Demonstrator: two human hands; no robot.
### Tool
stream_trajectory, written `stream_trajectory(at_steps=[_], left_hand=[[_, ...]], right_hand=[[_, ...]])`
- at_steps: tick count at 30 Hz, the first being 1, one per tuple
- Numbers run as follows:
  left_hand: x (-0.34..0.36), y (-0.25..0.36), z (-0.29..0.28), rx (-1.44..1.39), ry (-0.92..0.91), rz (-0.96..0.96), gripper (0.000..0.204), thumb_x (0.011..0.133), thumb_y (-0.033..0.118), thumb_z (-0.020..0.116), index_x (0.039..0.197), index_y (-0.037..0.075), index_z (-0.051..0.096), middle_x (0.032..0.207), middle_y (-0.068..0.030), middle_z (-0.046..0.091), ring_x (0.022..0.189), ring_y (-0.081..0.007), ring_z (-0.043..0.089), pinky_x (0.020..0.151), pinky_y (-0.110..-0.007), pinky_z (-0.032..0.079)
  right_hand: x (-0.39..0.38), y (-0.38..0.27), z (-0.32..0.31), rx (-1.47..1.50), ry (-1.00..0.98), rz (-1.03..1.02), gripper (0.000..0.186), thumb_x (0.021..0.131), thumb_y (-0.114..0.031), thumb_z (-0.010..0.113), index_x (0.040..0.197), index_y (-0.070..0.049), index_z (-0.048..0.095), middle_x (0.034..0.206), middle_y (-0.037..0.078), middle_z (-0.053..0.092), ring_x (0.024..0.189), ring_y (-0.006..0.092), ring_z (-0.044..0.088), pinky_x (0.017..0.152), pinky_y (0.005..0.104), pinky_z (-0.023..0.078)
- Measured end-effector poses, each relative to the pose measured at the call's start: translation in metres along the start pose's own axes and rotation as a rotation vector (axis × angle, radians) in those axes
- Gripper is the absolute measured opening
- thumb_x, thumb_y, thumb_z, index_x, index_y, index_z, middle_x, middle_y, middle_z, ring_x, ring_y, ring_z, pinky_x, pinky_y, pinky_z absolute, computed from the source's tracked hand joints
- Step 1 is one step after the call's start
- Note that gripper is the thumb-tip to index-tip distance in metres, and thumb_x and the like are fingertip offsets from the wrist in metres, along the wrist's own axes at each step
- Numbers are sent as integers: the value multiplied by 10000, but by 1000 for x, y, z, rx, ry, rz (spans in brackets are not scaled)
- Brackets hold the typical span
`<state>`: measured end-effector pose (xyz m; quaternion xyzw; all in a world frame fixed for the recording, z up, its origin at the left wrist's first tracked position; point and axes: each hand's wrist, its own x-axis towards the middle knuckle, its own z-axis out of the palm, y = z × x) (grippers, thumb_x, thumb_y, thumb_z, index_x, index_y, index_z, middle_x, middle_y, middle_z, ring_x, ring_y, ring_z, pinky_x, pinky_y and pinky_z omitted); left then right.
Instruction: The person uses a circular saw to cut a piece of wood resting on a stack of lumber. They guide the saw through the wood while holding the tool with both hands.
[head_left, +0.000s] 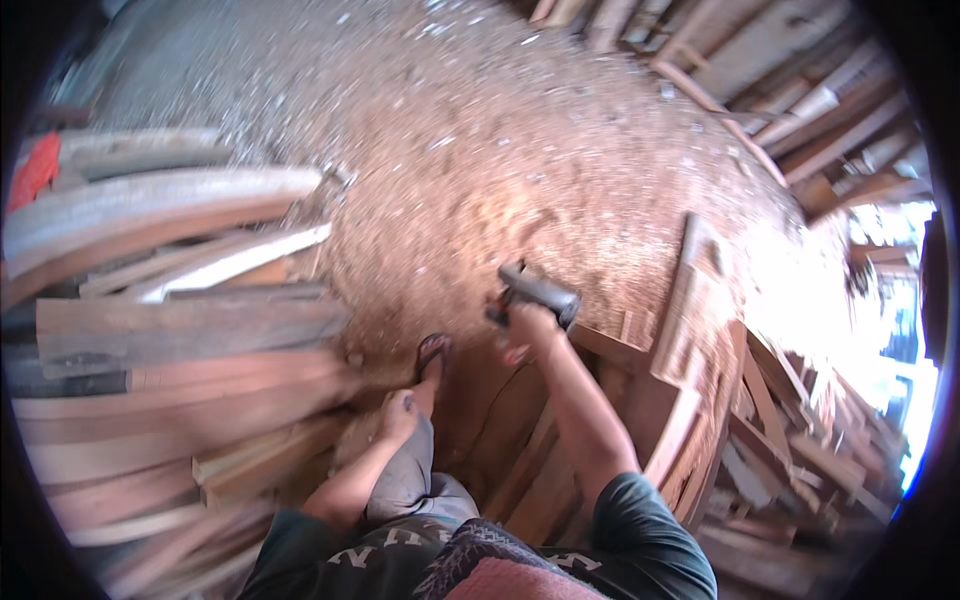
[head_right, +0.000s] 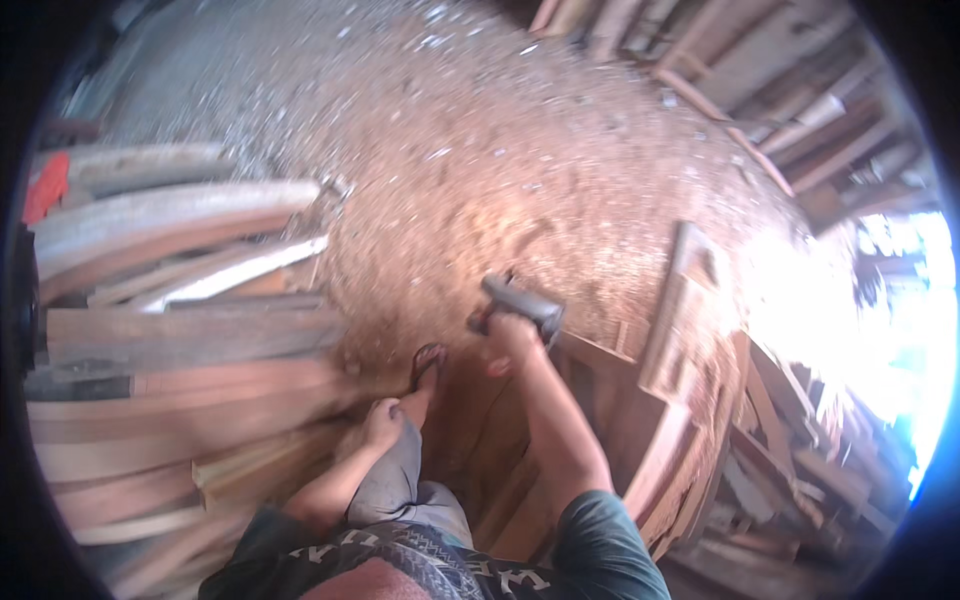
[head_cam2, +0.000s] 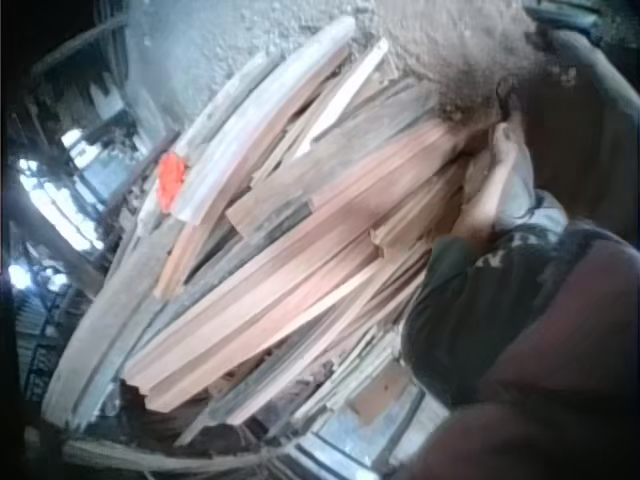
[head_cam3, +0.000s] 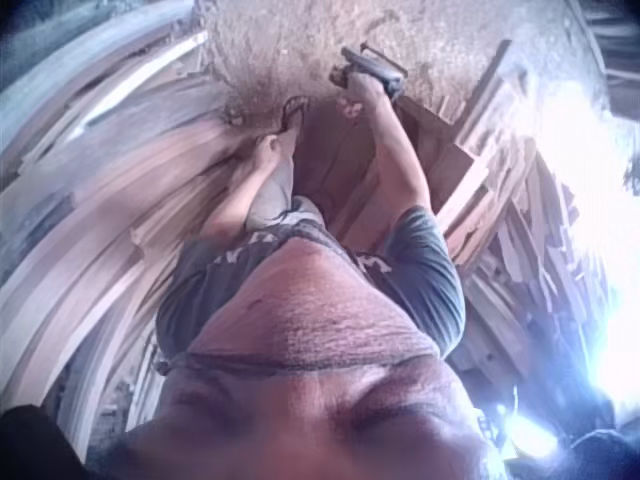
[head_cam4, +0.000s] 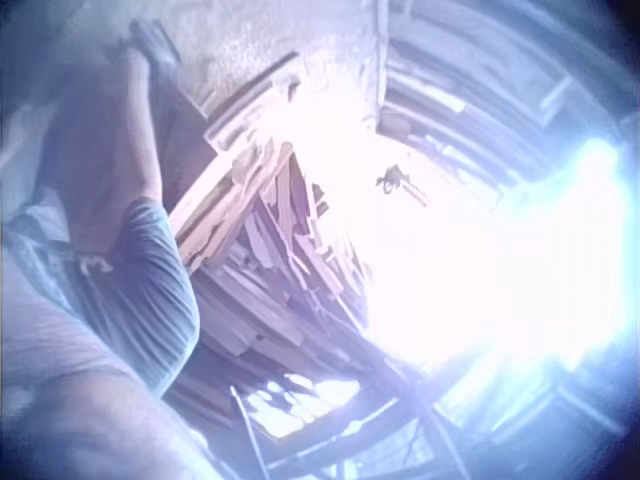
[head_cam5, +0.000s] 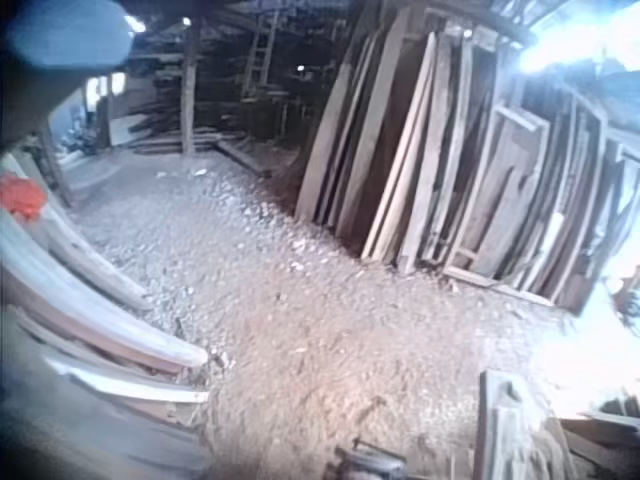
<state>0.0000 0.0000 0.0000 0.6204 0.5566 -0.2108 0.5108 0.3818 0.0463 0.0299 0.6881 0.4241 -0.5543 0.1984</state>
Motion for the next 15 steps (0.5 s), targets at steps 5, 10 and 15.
stream_trajectory(at_steps=[5, 10, 15], left_hand=[[43, 64, -40, -206, 145, 483, 398, 1020, 211, 687, 1364, 11, 655, 1090, -197, 766, 996, -326, 766, 908, -444, 600], [-20, 93, -3, 216, -10, 720, 424, 1036, 287, 703, 1353, 10, 655, 1139, -244, 766, 1061, -381, 759, 933, -459, 586], [-110, 29, 76, 382, -72, 790, 447, 1062, 330, 652, 1388, 26, 618, 1205, -321, 734, 1189, -477, 706, 1004, -545, 541]], right_hand=[[-165, -10, 84, 572, 714, 8, 463, 767, -227, 755, 1198, -58, 770, 1043, 279, 778, 1041, 446, 749, 965, 522, 596], [-246, -43, 235, 781, 832, -83, 526, 822, -196, 720, 1344, -129, 727, 1160, 252, 778, 1115, 439, 741, 1008, 538, 580], [-341, -59, 370, 761, 878, -87, 489, 845, -196, 738, 1330, -132, 740, 1115, 253, 784, 1068, 450, 748, 948, 543, 585]])
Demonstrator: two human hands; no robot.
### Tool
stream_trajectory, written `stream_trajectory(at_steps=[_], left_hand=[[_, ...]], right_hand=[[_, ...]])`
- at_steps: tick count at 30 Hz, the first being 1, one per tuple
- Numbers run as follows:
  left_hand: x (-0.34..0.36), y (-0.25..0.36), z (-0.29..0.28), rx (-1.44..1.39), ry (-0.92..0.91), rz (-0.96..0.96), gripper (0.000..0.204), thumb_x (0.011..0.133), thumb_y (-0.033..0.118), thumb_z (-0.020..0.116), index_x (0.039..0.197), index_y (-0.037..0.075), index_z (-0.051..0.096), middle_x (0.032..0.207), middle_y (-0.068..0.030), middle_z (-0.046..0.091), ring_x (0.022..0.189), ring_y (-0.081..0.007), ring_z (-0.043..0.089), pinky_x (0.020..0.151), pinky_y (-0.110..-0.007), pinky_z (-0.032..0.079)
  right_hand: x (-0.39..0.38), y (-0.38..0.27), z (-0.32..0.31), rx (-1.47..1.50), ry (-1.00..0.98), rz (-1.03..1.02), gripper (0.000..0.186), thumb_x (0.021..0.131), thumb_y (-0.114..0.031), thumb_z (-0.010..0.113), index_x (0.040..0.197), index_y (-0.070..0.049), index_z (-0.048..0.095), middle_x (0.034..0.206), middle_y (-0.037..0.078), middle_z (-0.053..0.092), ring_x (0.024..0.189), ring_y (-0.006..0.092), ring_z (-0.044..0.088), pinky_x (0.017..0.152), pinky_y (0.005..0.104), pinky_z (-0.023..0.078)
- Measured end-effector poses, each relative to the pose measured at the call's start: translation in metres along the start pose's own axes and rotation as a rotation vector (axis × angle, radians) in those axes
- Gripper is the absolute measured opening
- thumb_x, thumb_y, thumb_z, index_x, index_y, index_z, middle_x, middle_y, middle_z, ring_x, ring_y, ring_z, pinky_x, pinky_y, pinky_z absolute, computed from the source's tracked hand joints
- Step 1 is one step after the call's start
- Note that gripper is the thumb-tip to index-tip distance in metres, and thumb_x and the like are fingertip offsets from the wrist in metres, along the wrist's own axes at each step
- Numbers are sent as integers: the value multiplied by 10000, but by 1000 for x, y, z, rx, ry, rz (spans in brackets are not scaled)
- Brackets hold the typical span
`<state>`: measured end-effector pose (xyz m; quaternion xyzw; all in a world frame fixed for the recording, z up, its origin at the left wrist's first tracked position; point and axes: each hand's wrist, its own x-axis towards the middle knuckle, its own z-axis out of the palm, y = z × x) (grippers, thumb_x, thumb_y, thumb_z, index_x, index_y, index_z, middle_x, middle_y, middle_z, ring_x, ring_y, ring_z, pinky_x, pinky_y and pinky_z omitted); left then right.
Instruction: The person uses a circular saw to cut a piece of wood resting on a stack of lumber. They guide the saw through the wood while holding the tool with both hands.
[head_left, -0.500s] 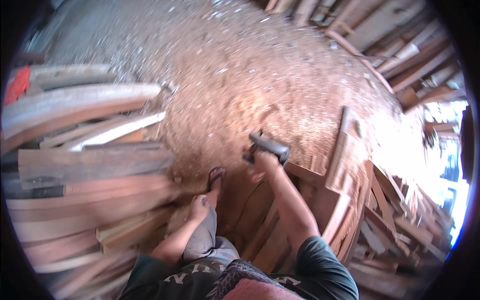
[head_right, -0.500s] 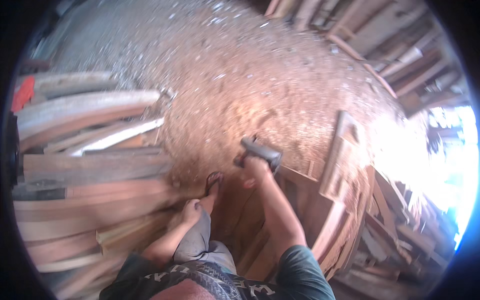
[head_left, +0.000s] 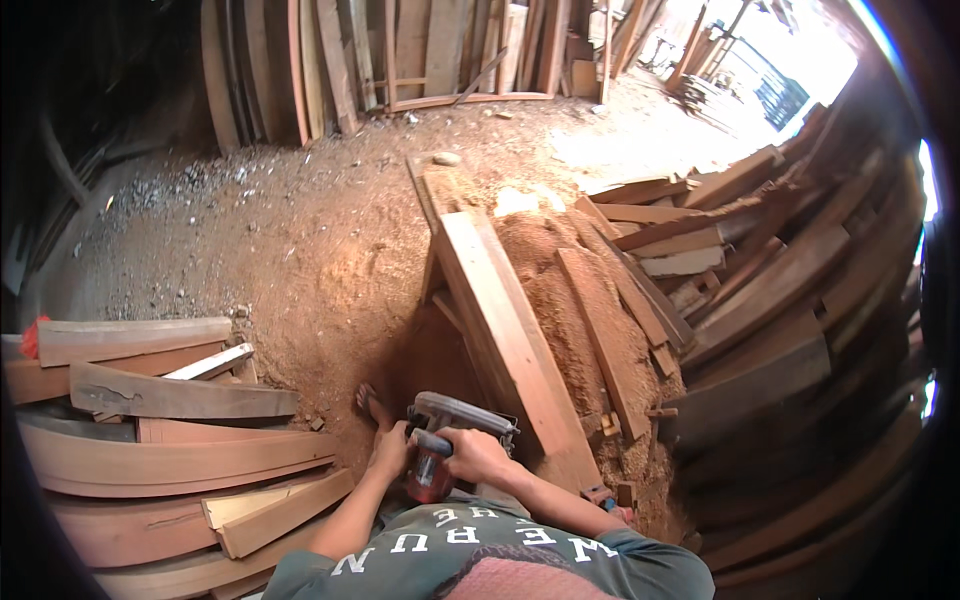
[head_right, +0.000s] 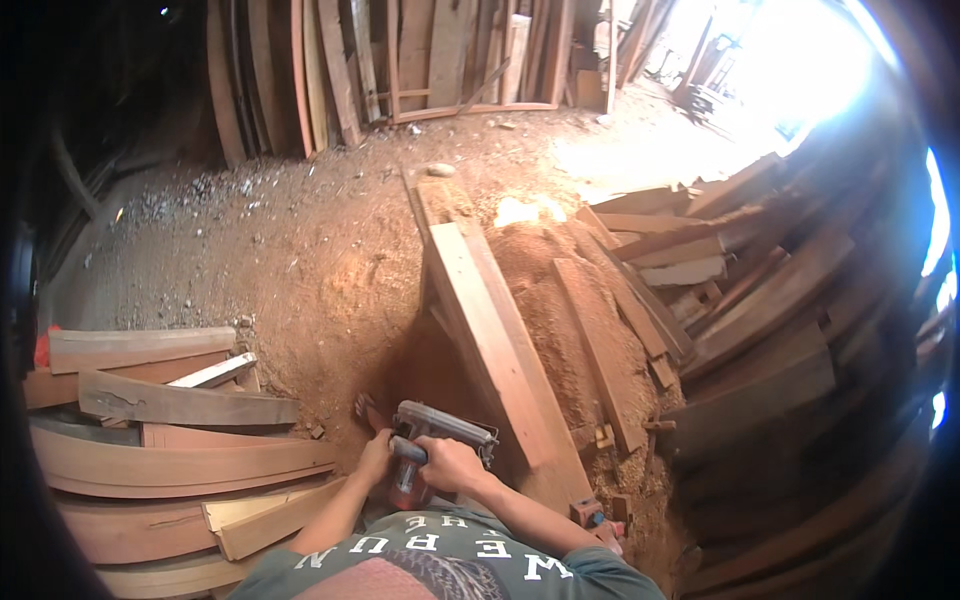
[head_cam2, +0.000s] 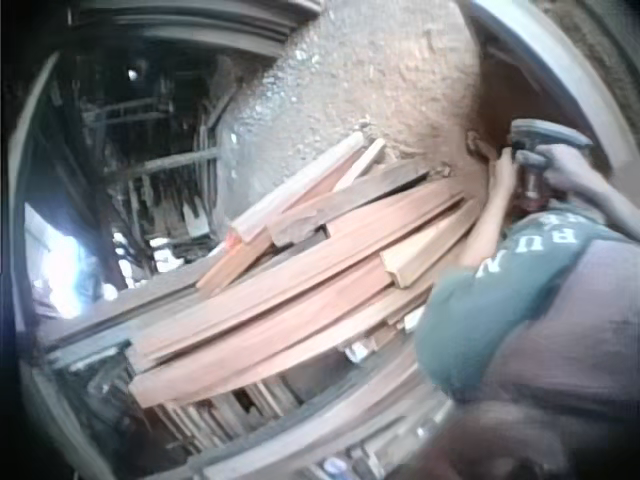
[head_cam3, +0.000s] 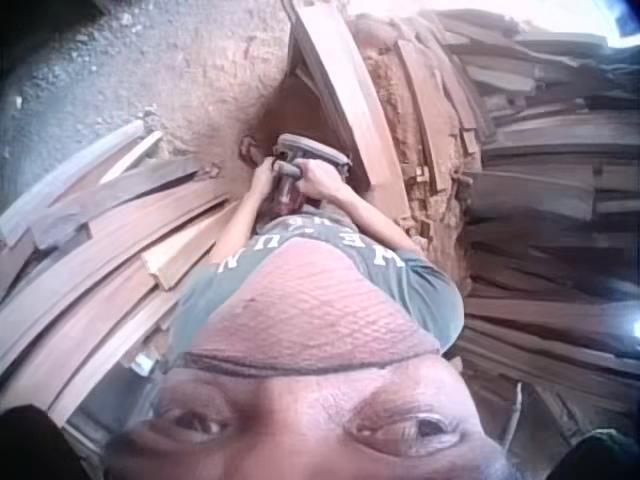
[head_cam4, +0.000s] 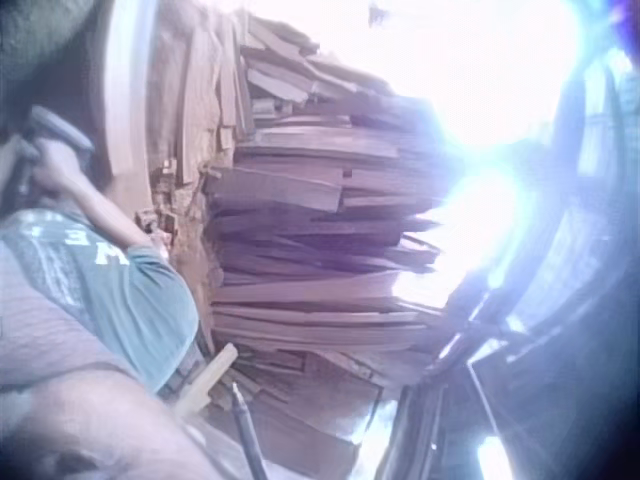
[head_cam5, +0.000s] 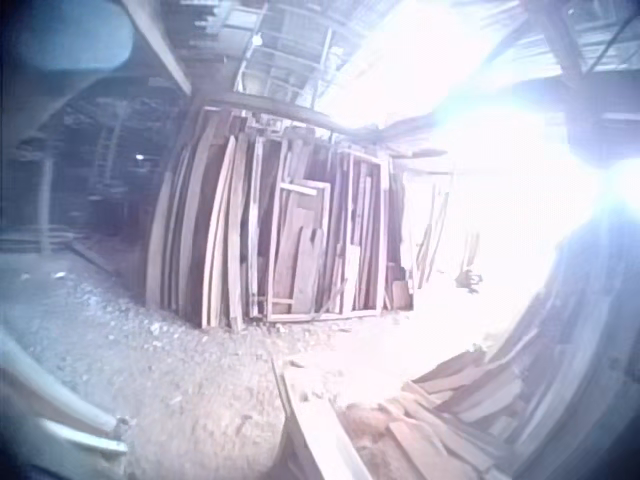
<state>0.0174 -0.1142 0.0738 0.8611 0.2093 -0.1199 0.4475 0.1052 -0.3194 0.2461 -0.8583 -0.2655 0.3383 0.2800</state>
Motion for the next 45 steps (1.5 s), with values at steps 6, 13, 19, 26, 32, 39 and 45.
stream_trajectory(at_steps=[6, 13, 19, 26, 32, 39, 45], left_hand=[[-83, 25, 49, 330, -129, -66, 390, 1011, 273, 649, 1309, 24, 611, 1211, -307, 743, 1171, -480, 715, 994, -568, 553], [-106, 24, 70, 625, -199, 89, 370, 967, 309, 689, 1232, 53, 668, 1140, -238, 767, 1113, -435, 748, 917, -556, 608], [-115, 22, 55, 682, -330, 120, 433, 894, 421, 729, 1167, 85, 731, 1107, -215, 790, 1089, -422, 764, 925, -542, 615], [-123, 15, 54, 631, -295, 143, 437, 885, 423, 730, 1164, 88, 751, 1137, -243, 785, 1100, -438, 756, 932, -556, 599], [-125, 10, 54, 484, -370, 80, 464, 901, 437, 718, 1183, 72, 765, 1163, -271, 773, 1152, -455, 734, 969, -562, 581], [-135, -28, 78, 246, -218, 80, 401, 921, 327, 732, 1183, 28, 678, 1106, -323, 748, 1147, -501, 710, 967, -583, 562], [-170, 18, 74, 412, -122, 74, 307, 969, 261, 696, 1161, 33, 624, 1066, -312, 751, 1084, -535, 709, 930, -610, 555]], right_hand=[[-117, 18, 16, -52, -46, -40, 508, 843, -195, 720, 1348, -139, 729, 1076, 244, 789, 1029, 446, 758, 915, 547, 595], [-180, 18, 35, -55, 1, -55, 527, 818, -208, 731, 1340, -139, 721, 1036, 253, 787, 982, 451, 761, 876, 566, 596], [-192, 11, 51, -83, -6, -98, 531, 807, -177, 714, 1335, -116, 708, 1005, 254, 784, 949, 455, 760, 846, 577, 596], [-209, -2, 64, -58, 54, -53, 533, 805, -167, 703, 1333, -93, 703, 1014, 255, 784, 964, 453, 759, 856, 571, 597], [-211, 1, 76, -39, 69, -29, 536, 800, -162, 699, 1330, -85, 700, 1019, 253, 785, 973, 453, 756, 858, 568, 596], [-216, 3, 74, -33, 62, -42, 545, 794, -156, 702, 1336, -100, 708, 1023, 250, 787, 977, 450, 757, 857, 569, 593], [-215, 21, 65, -6, 7, -21, 534, 800, -160, 696, 1331, -109, 719, 1052, 250, 789, 1004, 445, 759, 877, 563, 594]])
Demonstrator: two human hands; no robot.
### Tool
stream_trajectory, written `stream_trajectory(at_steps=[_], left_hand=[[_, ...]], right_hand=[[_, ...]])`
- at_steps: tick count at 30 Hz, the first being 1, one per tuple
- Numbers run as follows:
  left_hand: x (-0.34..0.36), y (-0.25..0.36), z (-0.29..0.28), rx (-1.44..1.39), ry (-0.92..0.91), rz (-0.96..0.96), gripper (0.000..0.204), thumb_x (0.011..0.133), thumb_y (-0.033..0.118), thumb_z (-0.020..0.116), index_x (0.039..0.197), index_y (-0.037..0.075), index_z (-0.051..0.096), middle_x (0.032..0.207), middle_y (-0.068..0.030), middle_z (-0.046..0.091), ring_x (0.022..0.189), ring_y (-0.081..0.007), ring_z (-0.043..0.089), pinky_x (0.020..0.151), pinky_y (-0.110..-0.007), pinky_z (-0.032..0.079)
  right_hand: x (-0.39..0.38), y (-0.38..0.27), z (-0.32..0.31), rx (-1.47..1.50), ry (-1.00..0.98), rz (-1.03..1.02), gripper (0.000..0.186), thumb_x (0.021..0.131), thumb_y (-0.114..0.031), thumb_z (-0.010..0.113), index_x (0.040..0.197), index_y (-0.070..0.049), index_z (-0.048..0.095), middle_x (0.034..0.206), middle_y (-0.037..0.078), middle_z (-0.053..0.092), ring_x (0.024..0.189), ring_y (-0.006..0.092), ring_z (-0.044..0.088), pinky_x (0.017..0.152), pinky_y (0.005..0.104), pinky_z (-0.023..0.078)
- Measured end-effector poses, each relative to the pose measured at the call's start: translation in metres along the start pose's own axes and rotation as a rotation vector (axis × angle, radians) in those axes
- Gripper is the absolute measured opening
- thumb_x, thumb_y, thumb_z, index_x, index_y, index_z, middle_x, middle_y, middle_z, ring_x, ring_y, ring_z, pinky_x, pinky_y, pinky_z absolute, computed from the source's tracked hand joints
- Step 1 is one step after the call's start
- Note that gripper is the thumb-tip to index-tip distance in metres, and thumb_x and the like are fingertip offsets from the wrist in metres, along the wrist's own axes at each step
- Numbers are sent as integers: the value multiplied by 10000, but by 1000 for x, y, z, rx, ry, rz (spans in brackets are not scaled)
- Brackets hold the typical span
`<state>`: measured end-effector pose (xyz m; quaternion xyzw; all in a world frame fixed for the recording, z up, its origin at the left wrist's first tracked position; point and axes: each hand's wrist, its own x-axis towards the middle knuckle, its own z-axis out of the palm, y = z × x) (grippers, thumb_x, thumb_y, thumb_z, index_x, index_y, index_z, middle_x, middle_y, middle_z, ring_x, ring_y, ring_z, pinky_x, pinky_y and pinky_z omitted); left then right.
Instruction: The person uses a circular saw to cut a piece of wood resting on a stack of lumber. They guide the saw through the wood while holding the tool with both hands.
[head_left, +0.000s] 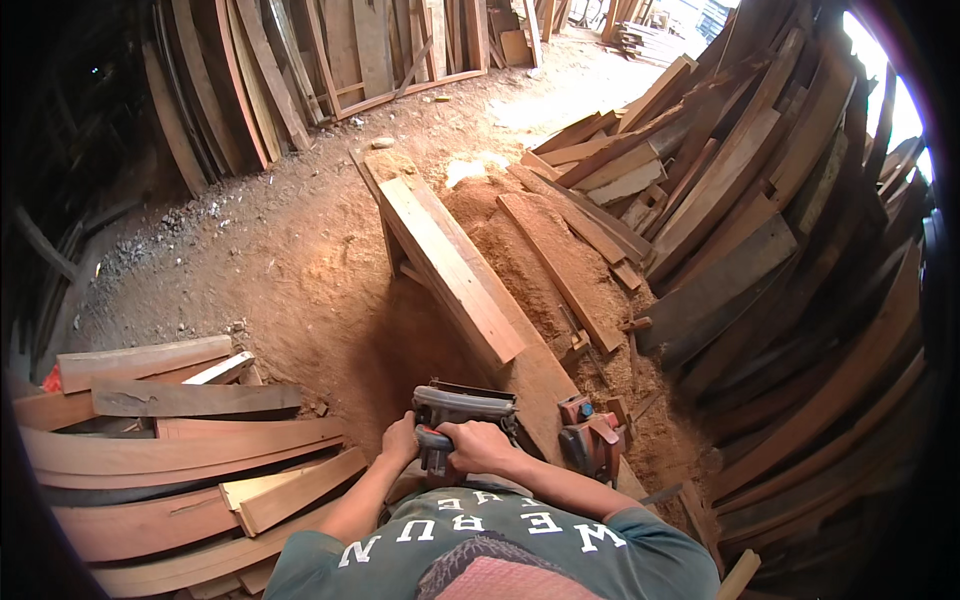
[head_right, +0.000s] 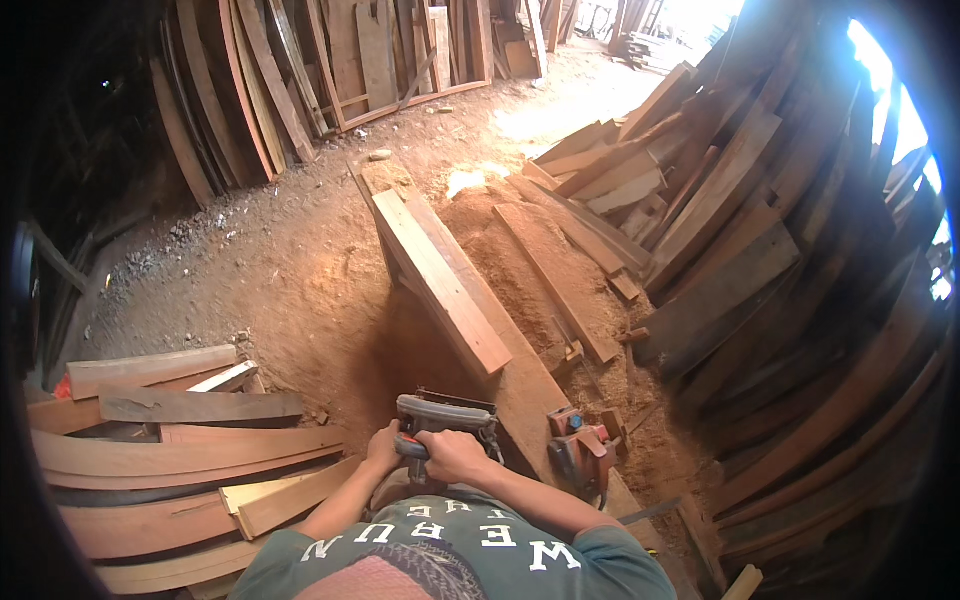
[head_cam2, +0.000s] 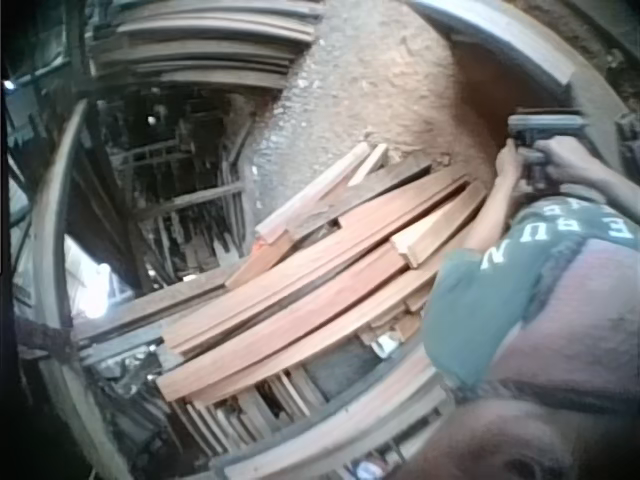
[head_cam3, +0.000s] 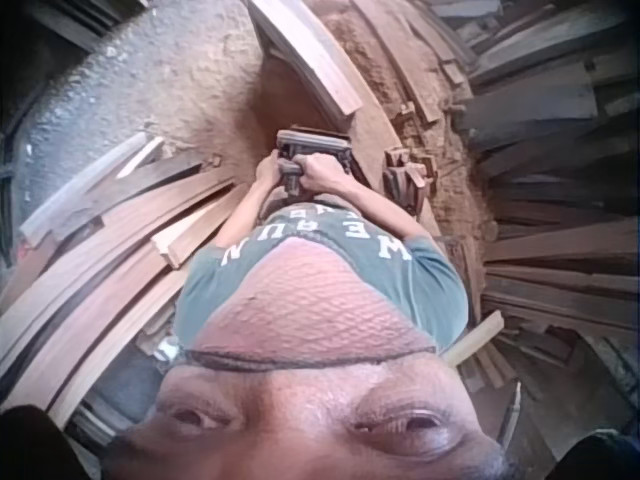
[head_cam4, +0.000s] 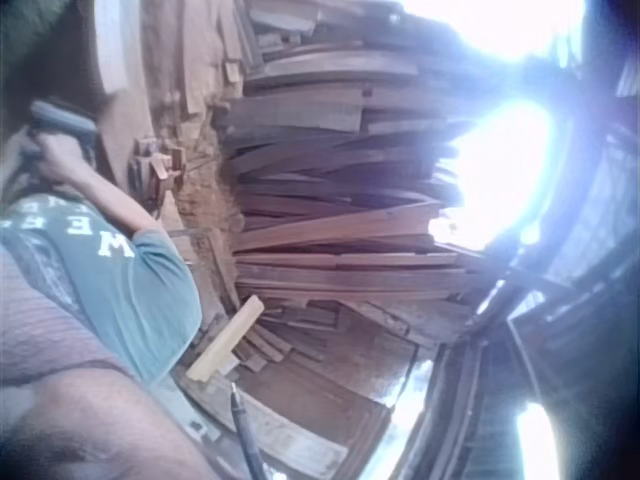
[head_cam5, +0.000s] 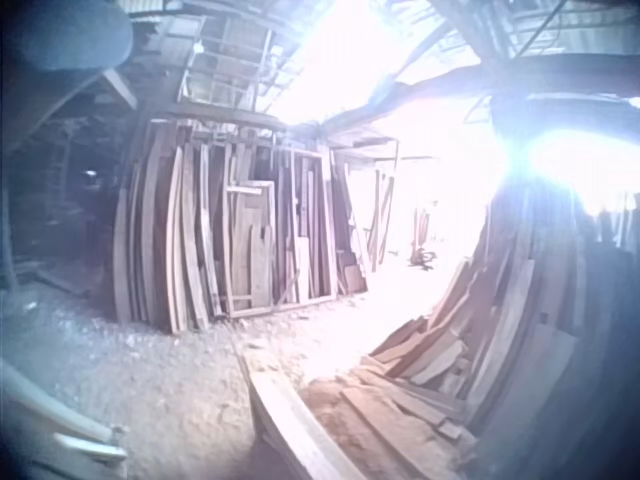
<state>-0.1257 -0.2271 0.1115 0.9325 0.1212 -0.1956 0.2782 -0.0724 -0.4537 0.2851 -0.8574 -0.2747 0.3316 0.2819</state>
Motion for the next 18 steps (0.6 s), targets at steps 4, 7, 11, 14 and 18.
stream_trajectory(at_steps=[4, 7, 11, 14, 18], left_hand=[[-2, 2, 20, -52, 77, -156, 218, 991, 251, 661, 1048, 42, 678, 1037, -308, 751, 1066, -528, 711, 894, -611, 553], [-14, 1, 38, -205, 245, -67, 172, 951, 181, 676, 1056, 46, 697, 1020, -324, 741, 1040, -536, 709, 876, -605, 553], [-13, 11, 67, -321, 368, -46, 202, 963, 252, 740, 968, 53, 707, 875, -276, 711, 900, -496, 705, 781, -543, 553], [-22, 30, 79, -499, 536, -231, 318, 949, 297, 787, 1016, -1, 698, 947, -244, 701, 964, -410, 708, 858, -487, 550], [-64, 7, 100, -580, 404, -429, 764, 832, 412, 874, 1344, -82, 595, 1239, -223, 681, 1106, -338, 696, 1030, -411, 548]], right_hand=[[-6, 19, 1, 70, 13, -39, 537, 797, -168, 695, 1331, -106, 719, 1053, 254, 788, 1004, 455, 756, 889, 565, 591], [-21, 33, 2, 103, 55, -81, 532, 795, -178, 697, 1321, -105, 719, 1043, 262, 783, 996, 470, 750, 892, 575, 587], [-46, 49, -7, 104, 103, -57, 486, 781, -181, 732, 1263, -123, 730, 974, 275, 770, 949, 474, 749, 873, 579, 594], [-68, 55, -17, 187, 100, -44, 493, 799, -171, 744, 1289, -132, 724, 990, 267, 774, 962, 477, 743, 879, 565, 590], [-91, 61, -15, 196, 125, -55, 487, 811, -138, 746, 1297, -133, 719, 995, 256, 775, 973, 469, 742, 879, 556, 588]])
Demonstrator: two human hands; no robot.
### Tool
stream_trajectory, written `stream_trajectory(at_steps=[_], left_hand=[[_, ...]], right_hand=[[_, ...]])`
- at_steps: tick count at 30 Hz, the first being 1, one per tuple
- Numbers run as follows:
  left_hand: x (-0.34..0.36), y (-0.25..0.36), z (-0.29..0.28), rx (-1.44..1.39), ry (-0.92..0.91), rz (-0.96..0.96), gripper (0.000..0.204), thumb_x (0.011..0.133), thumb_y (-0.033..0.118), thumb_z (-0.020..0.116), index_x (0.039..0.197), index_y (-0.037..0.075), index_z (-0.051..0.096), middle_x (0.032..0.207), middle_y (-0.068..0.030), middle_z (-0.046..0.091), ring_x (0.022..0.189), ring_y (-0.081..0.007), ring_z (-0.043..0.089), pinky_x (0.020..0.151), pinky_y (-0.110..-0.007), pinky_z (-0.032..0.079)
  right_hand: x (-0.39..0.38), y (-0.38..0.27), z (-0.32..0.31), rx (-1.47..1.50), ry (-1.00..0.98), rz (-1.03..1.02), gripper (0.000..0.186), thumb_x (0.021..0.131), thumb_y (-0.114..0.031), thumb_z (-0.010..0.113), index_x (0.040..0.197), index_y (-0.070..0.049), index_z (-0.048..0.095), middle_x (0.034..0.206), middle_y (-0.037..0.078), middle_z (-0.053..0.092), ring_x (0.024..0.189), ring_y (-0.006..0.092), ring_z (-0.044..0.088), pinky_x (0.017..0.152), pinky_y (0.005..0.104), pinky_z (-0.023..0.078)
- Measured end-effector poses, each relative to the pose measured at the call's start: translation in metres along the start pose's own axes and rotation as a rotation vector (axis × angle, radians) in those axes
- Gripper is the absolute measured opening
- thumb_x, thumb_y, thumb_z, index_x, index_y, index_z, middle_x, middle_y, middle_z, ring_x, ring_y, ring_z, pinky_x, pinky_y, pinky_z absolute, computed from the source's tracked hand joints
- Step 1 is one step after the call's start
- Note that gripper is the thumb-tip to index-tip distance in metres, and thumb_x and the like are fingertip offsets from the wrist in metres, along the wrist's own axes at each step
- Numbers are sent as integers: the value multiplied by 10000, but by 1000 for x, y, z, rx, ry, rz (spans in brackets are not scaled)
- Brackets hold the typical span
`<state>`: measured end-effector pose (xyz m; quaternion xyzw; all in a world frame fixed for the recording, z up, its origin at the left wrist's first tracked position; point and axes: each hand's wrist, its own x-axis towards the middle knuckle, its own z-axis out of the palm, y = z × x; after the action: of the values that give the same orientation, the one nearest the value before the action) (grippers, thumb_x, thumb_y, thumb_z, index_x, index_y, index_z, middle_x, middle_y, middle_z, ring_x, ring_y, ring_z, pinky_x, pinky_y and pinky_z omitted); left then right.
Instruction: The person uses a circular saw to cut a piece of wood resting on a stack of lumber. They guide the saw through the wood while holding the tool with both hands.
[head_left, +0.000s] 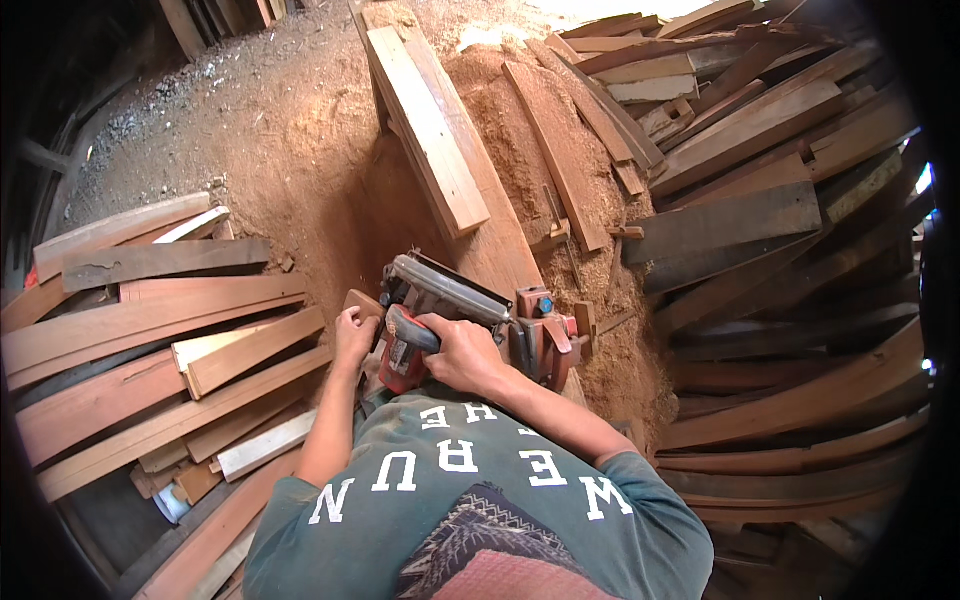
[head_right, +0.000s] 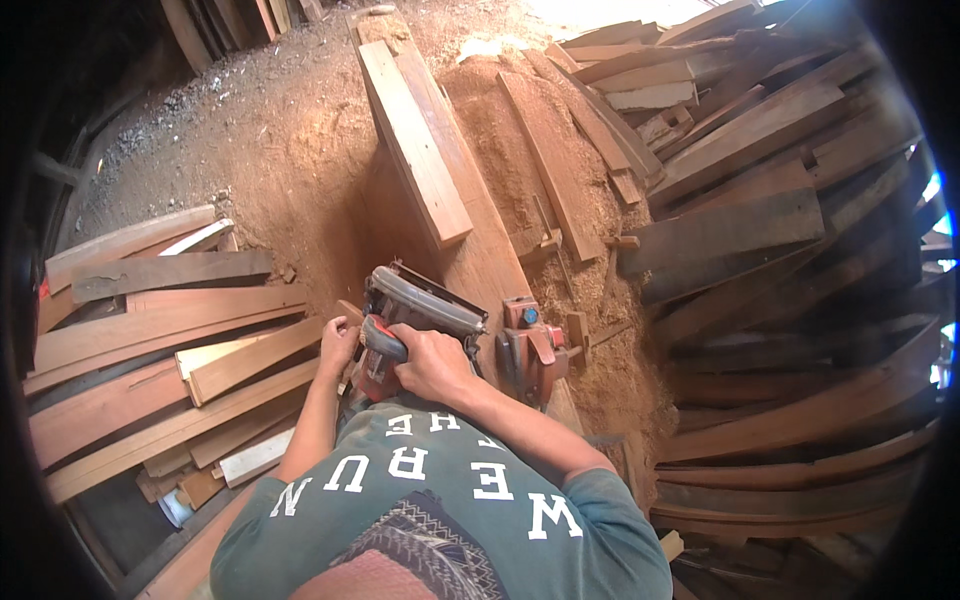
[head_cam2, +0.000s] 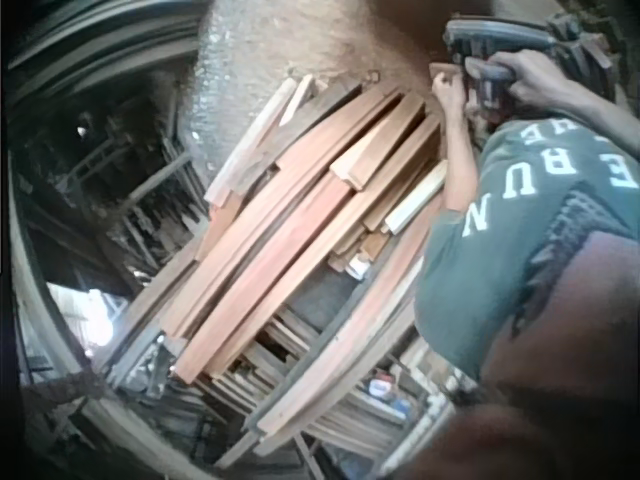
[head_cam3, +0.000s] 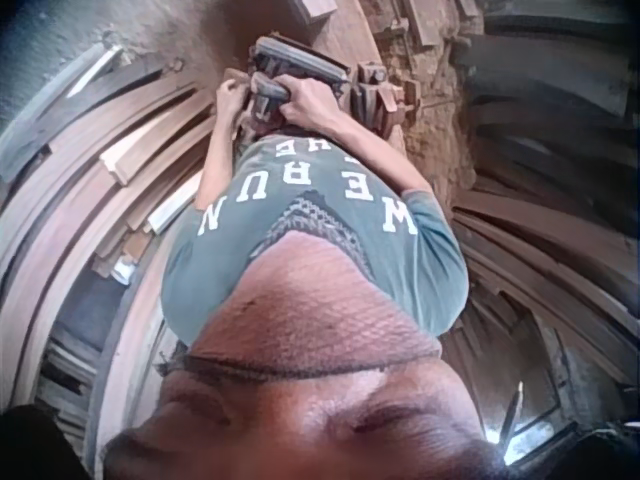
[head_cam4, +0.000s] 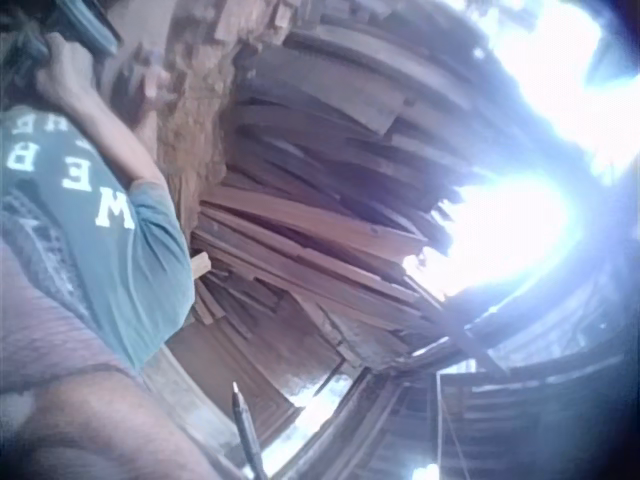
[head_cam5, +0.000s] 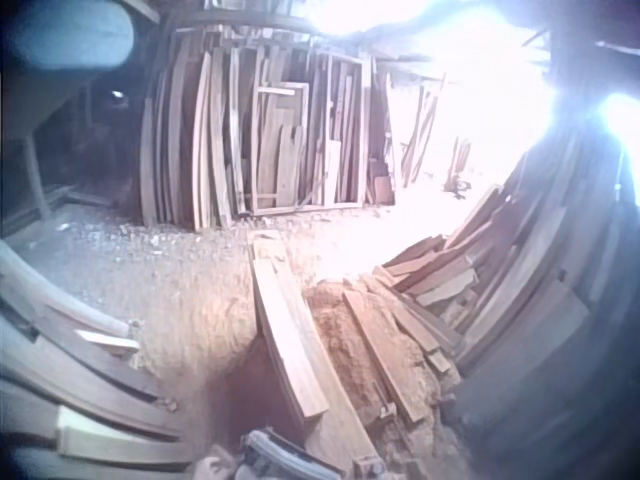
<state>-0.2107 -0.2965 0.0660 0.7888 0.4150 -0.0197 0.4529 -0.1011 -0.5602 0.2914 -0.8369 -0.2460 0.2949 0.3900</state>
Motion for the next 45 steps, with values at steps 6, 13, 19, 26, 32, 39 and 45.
stream_trajectory(at_steps=[6, 13, 19, 26, 32, 39, 45], left_hand=[[-34, 74, -9, 65, -162, -254, 1016, 781, 476, 922, 1454, -126, 455, 1304, -285, 677, 1153, -293, 705, 961, -399, 585], [-37, 69, 5, -131, -342, -431, 748, 850, 486, 890, 1249, -116, 696, 1088, -167, 760, 910, -230, 744, 725, -372, 591], [-26, 84, 8, -188, -463, -493, 446, 952, 493, 810, 882, 55, 760, 678, 5, 618, 523, -96, 504, 470, -313, 333], [-26, 111, -13, -286, -465, -310, 391, 966, 358, 784, 1004, -29, 740, 831, -50, 721, 660, -95, 632, 548, -300, 469], [-1, 112, -9, -327, -522, -287, 472, 908, 390, 858, 1178, 53, 666, 884, -18, 716, 693, -66, 644, 613, -257, 521], [8, 123, -10, -388, -535, -209, 576, 883, 342, 885, 1279, 6, 635, 996, -83, 751, 778, -136, 705, 689, -305, 589], [31, 121, -16, -436, -590, -241, 477, 914, 160, 812, 1296, -5, 578, 1078, -119, 730, 855, -195, 752, 681, -339, 620]], right_hand=[[-20, 3, -16, -3, -24, -25, 521, 800, -123, 730, 1320, -106, 698, 1034, 250, 778, 1008, 461, 740, 900, 557, 581], [-25, 3, -14, -17, -29, -52, 536, 801, -113, 721, 1335, -89, 684, 1069, 247, 778, 1031, 456, 738, 911, 561, 576], [-26, 2, -12, -42, -24, -76, 541, 813, -119, 717, 1351, -92, 671, 1052, 245, 776, 1010, 460, 740, 902, 560, 579], [-25, -7, -9, -65, 11, -112, 545, 815, -134, 728, 1356, -108, 668, 1042, 247, 775, 983, 452, 745, 866, 556, 590], [-19, -1, -5, -46, 133, -88, 562, 776, -98, 805, 1329, -111, 704, 989, 237, 776, 946, 442, 757, 830, 510, 604], [-13, -23, -1, -101, 141, -50, 535, 786, -65, 780, 1316, -89, 712, 990, 240, 778, 941, 430, 766, 813, 488, 612], [-7, -27, 11, -88, 152, -79, 549, 791, -140, 790, 1333, -135, 707, 932, 243, 770, 878, 448, 757, 787, 544, 606]])
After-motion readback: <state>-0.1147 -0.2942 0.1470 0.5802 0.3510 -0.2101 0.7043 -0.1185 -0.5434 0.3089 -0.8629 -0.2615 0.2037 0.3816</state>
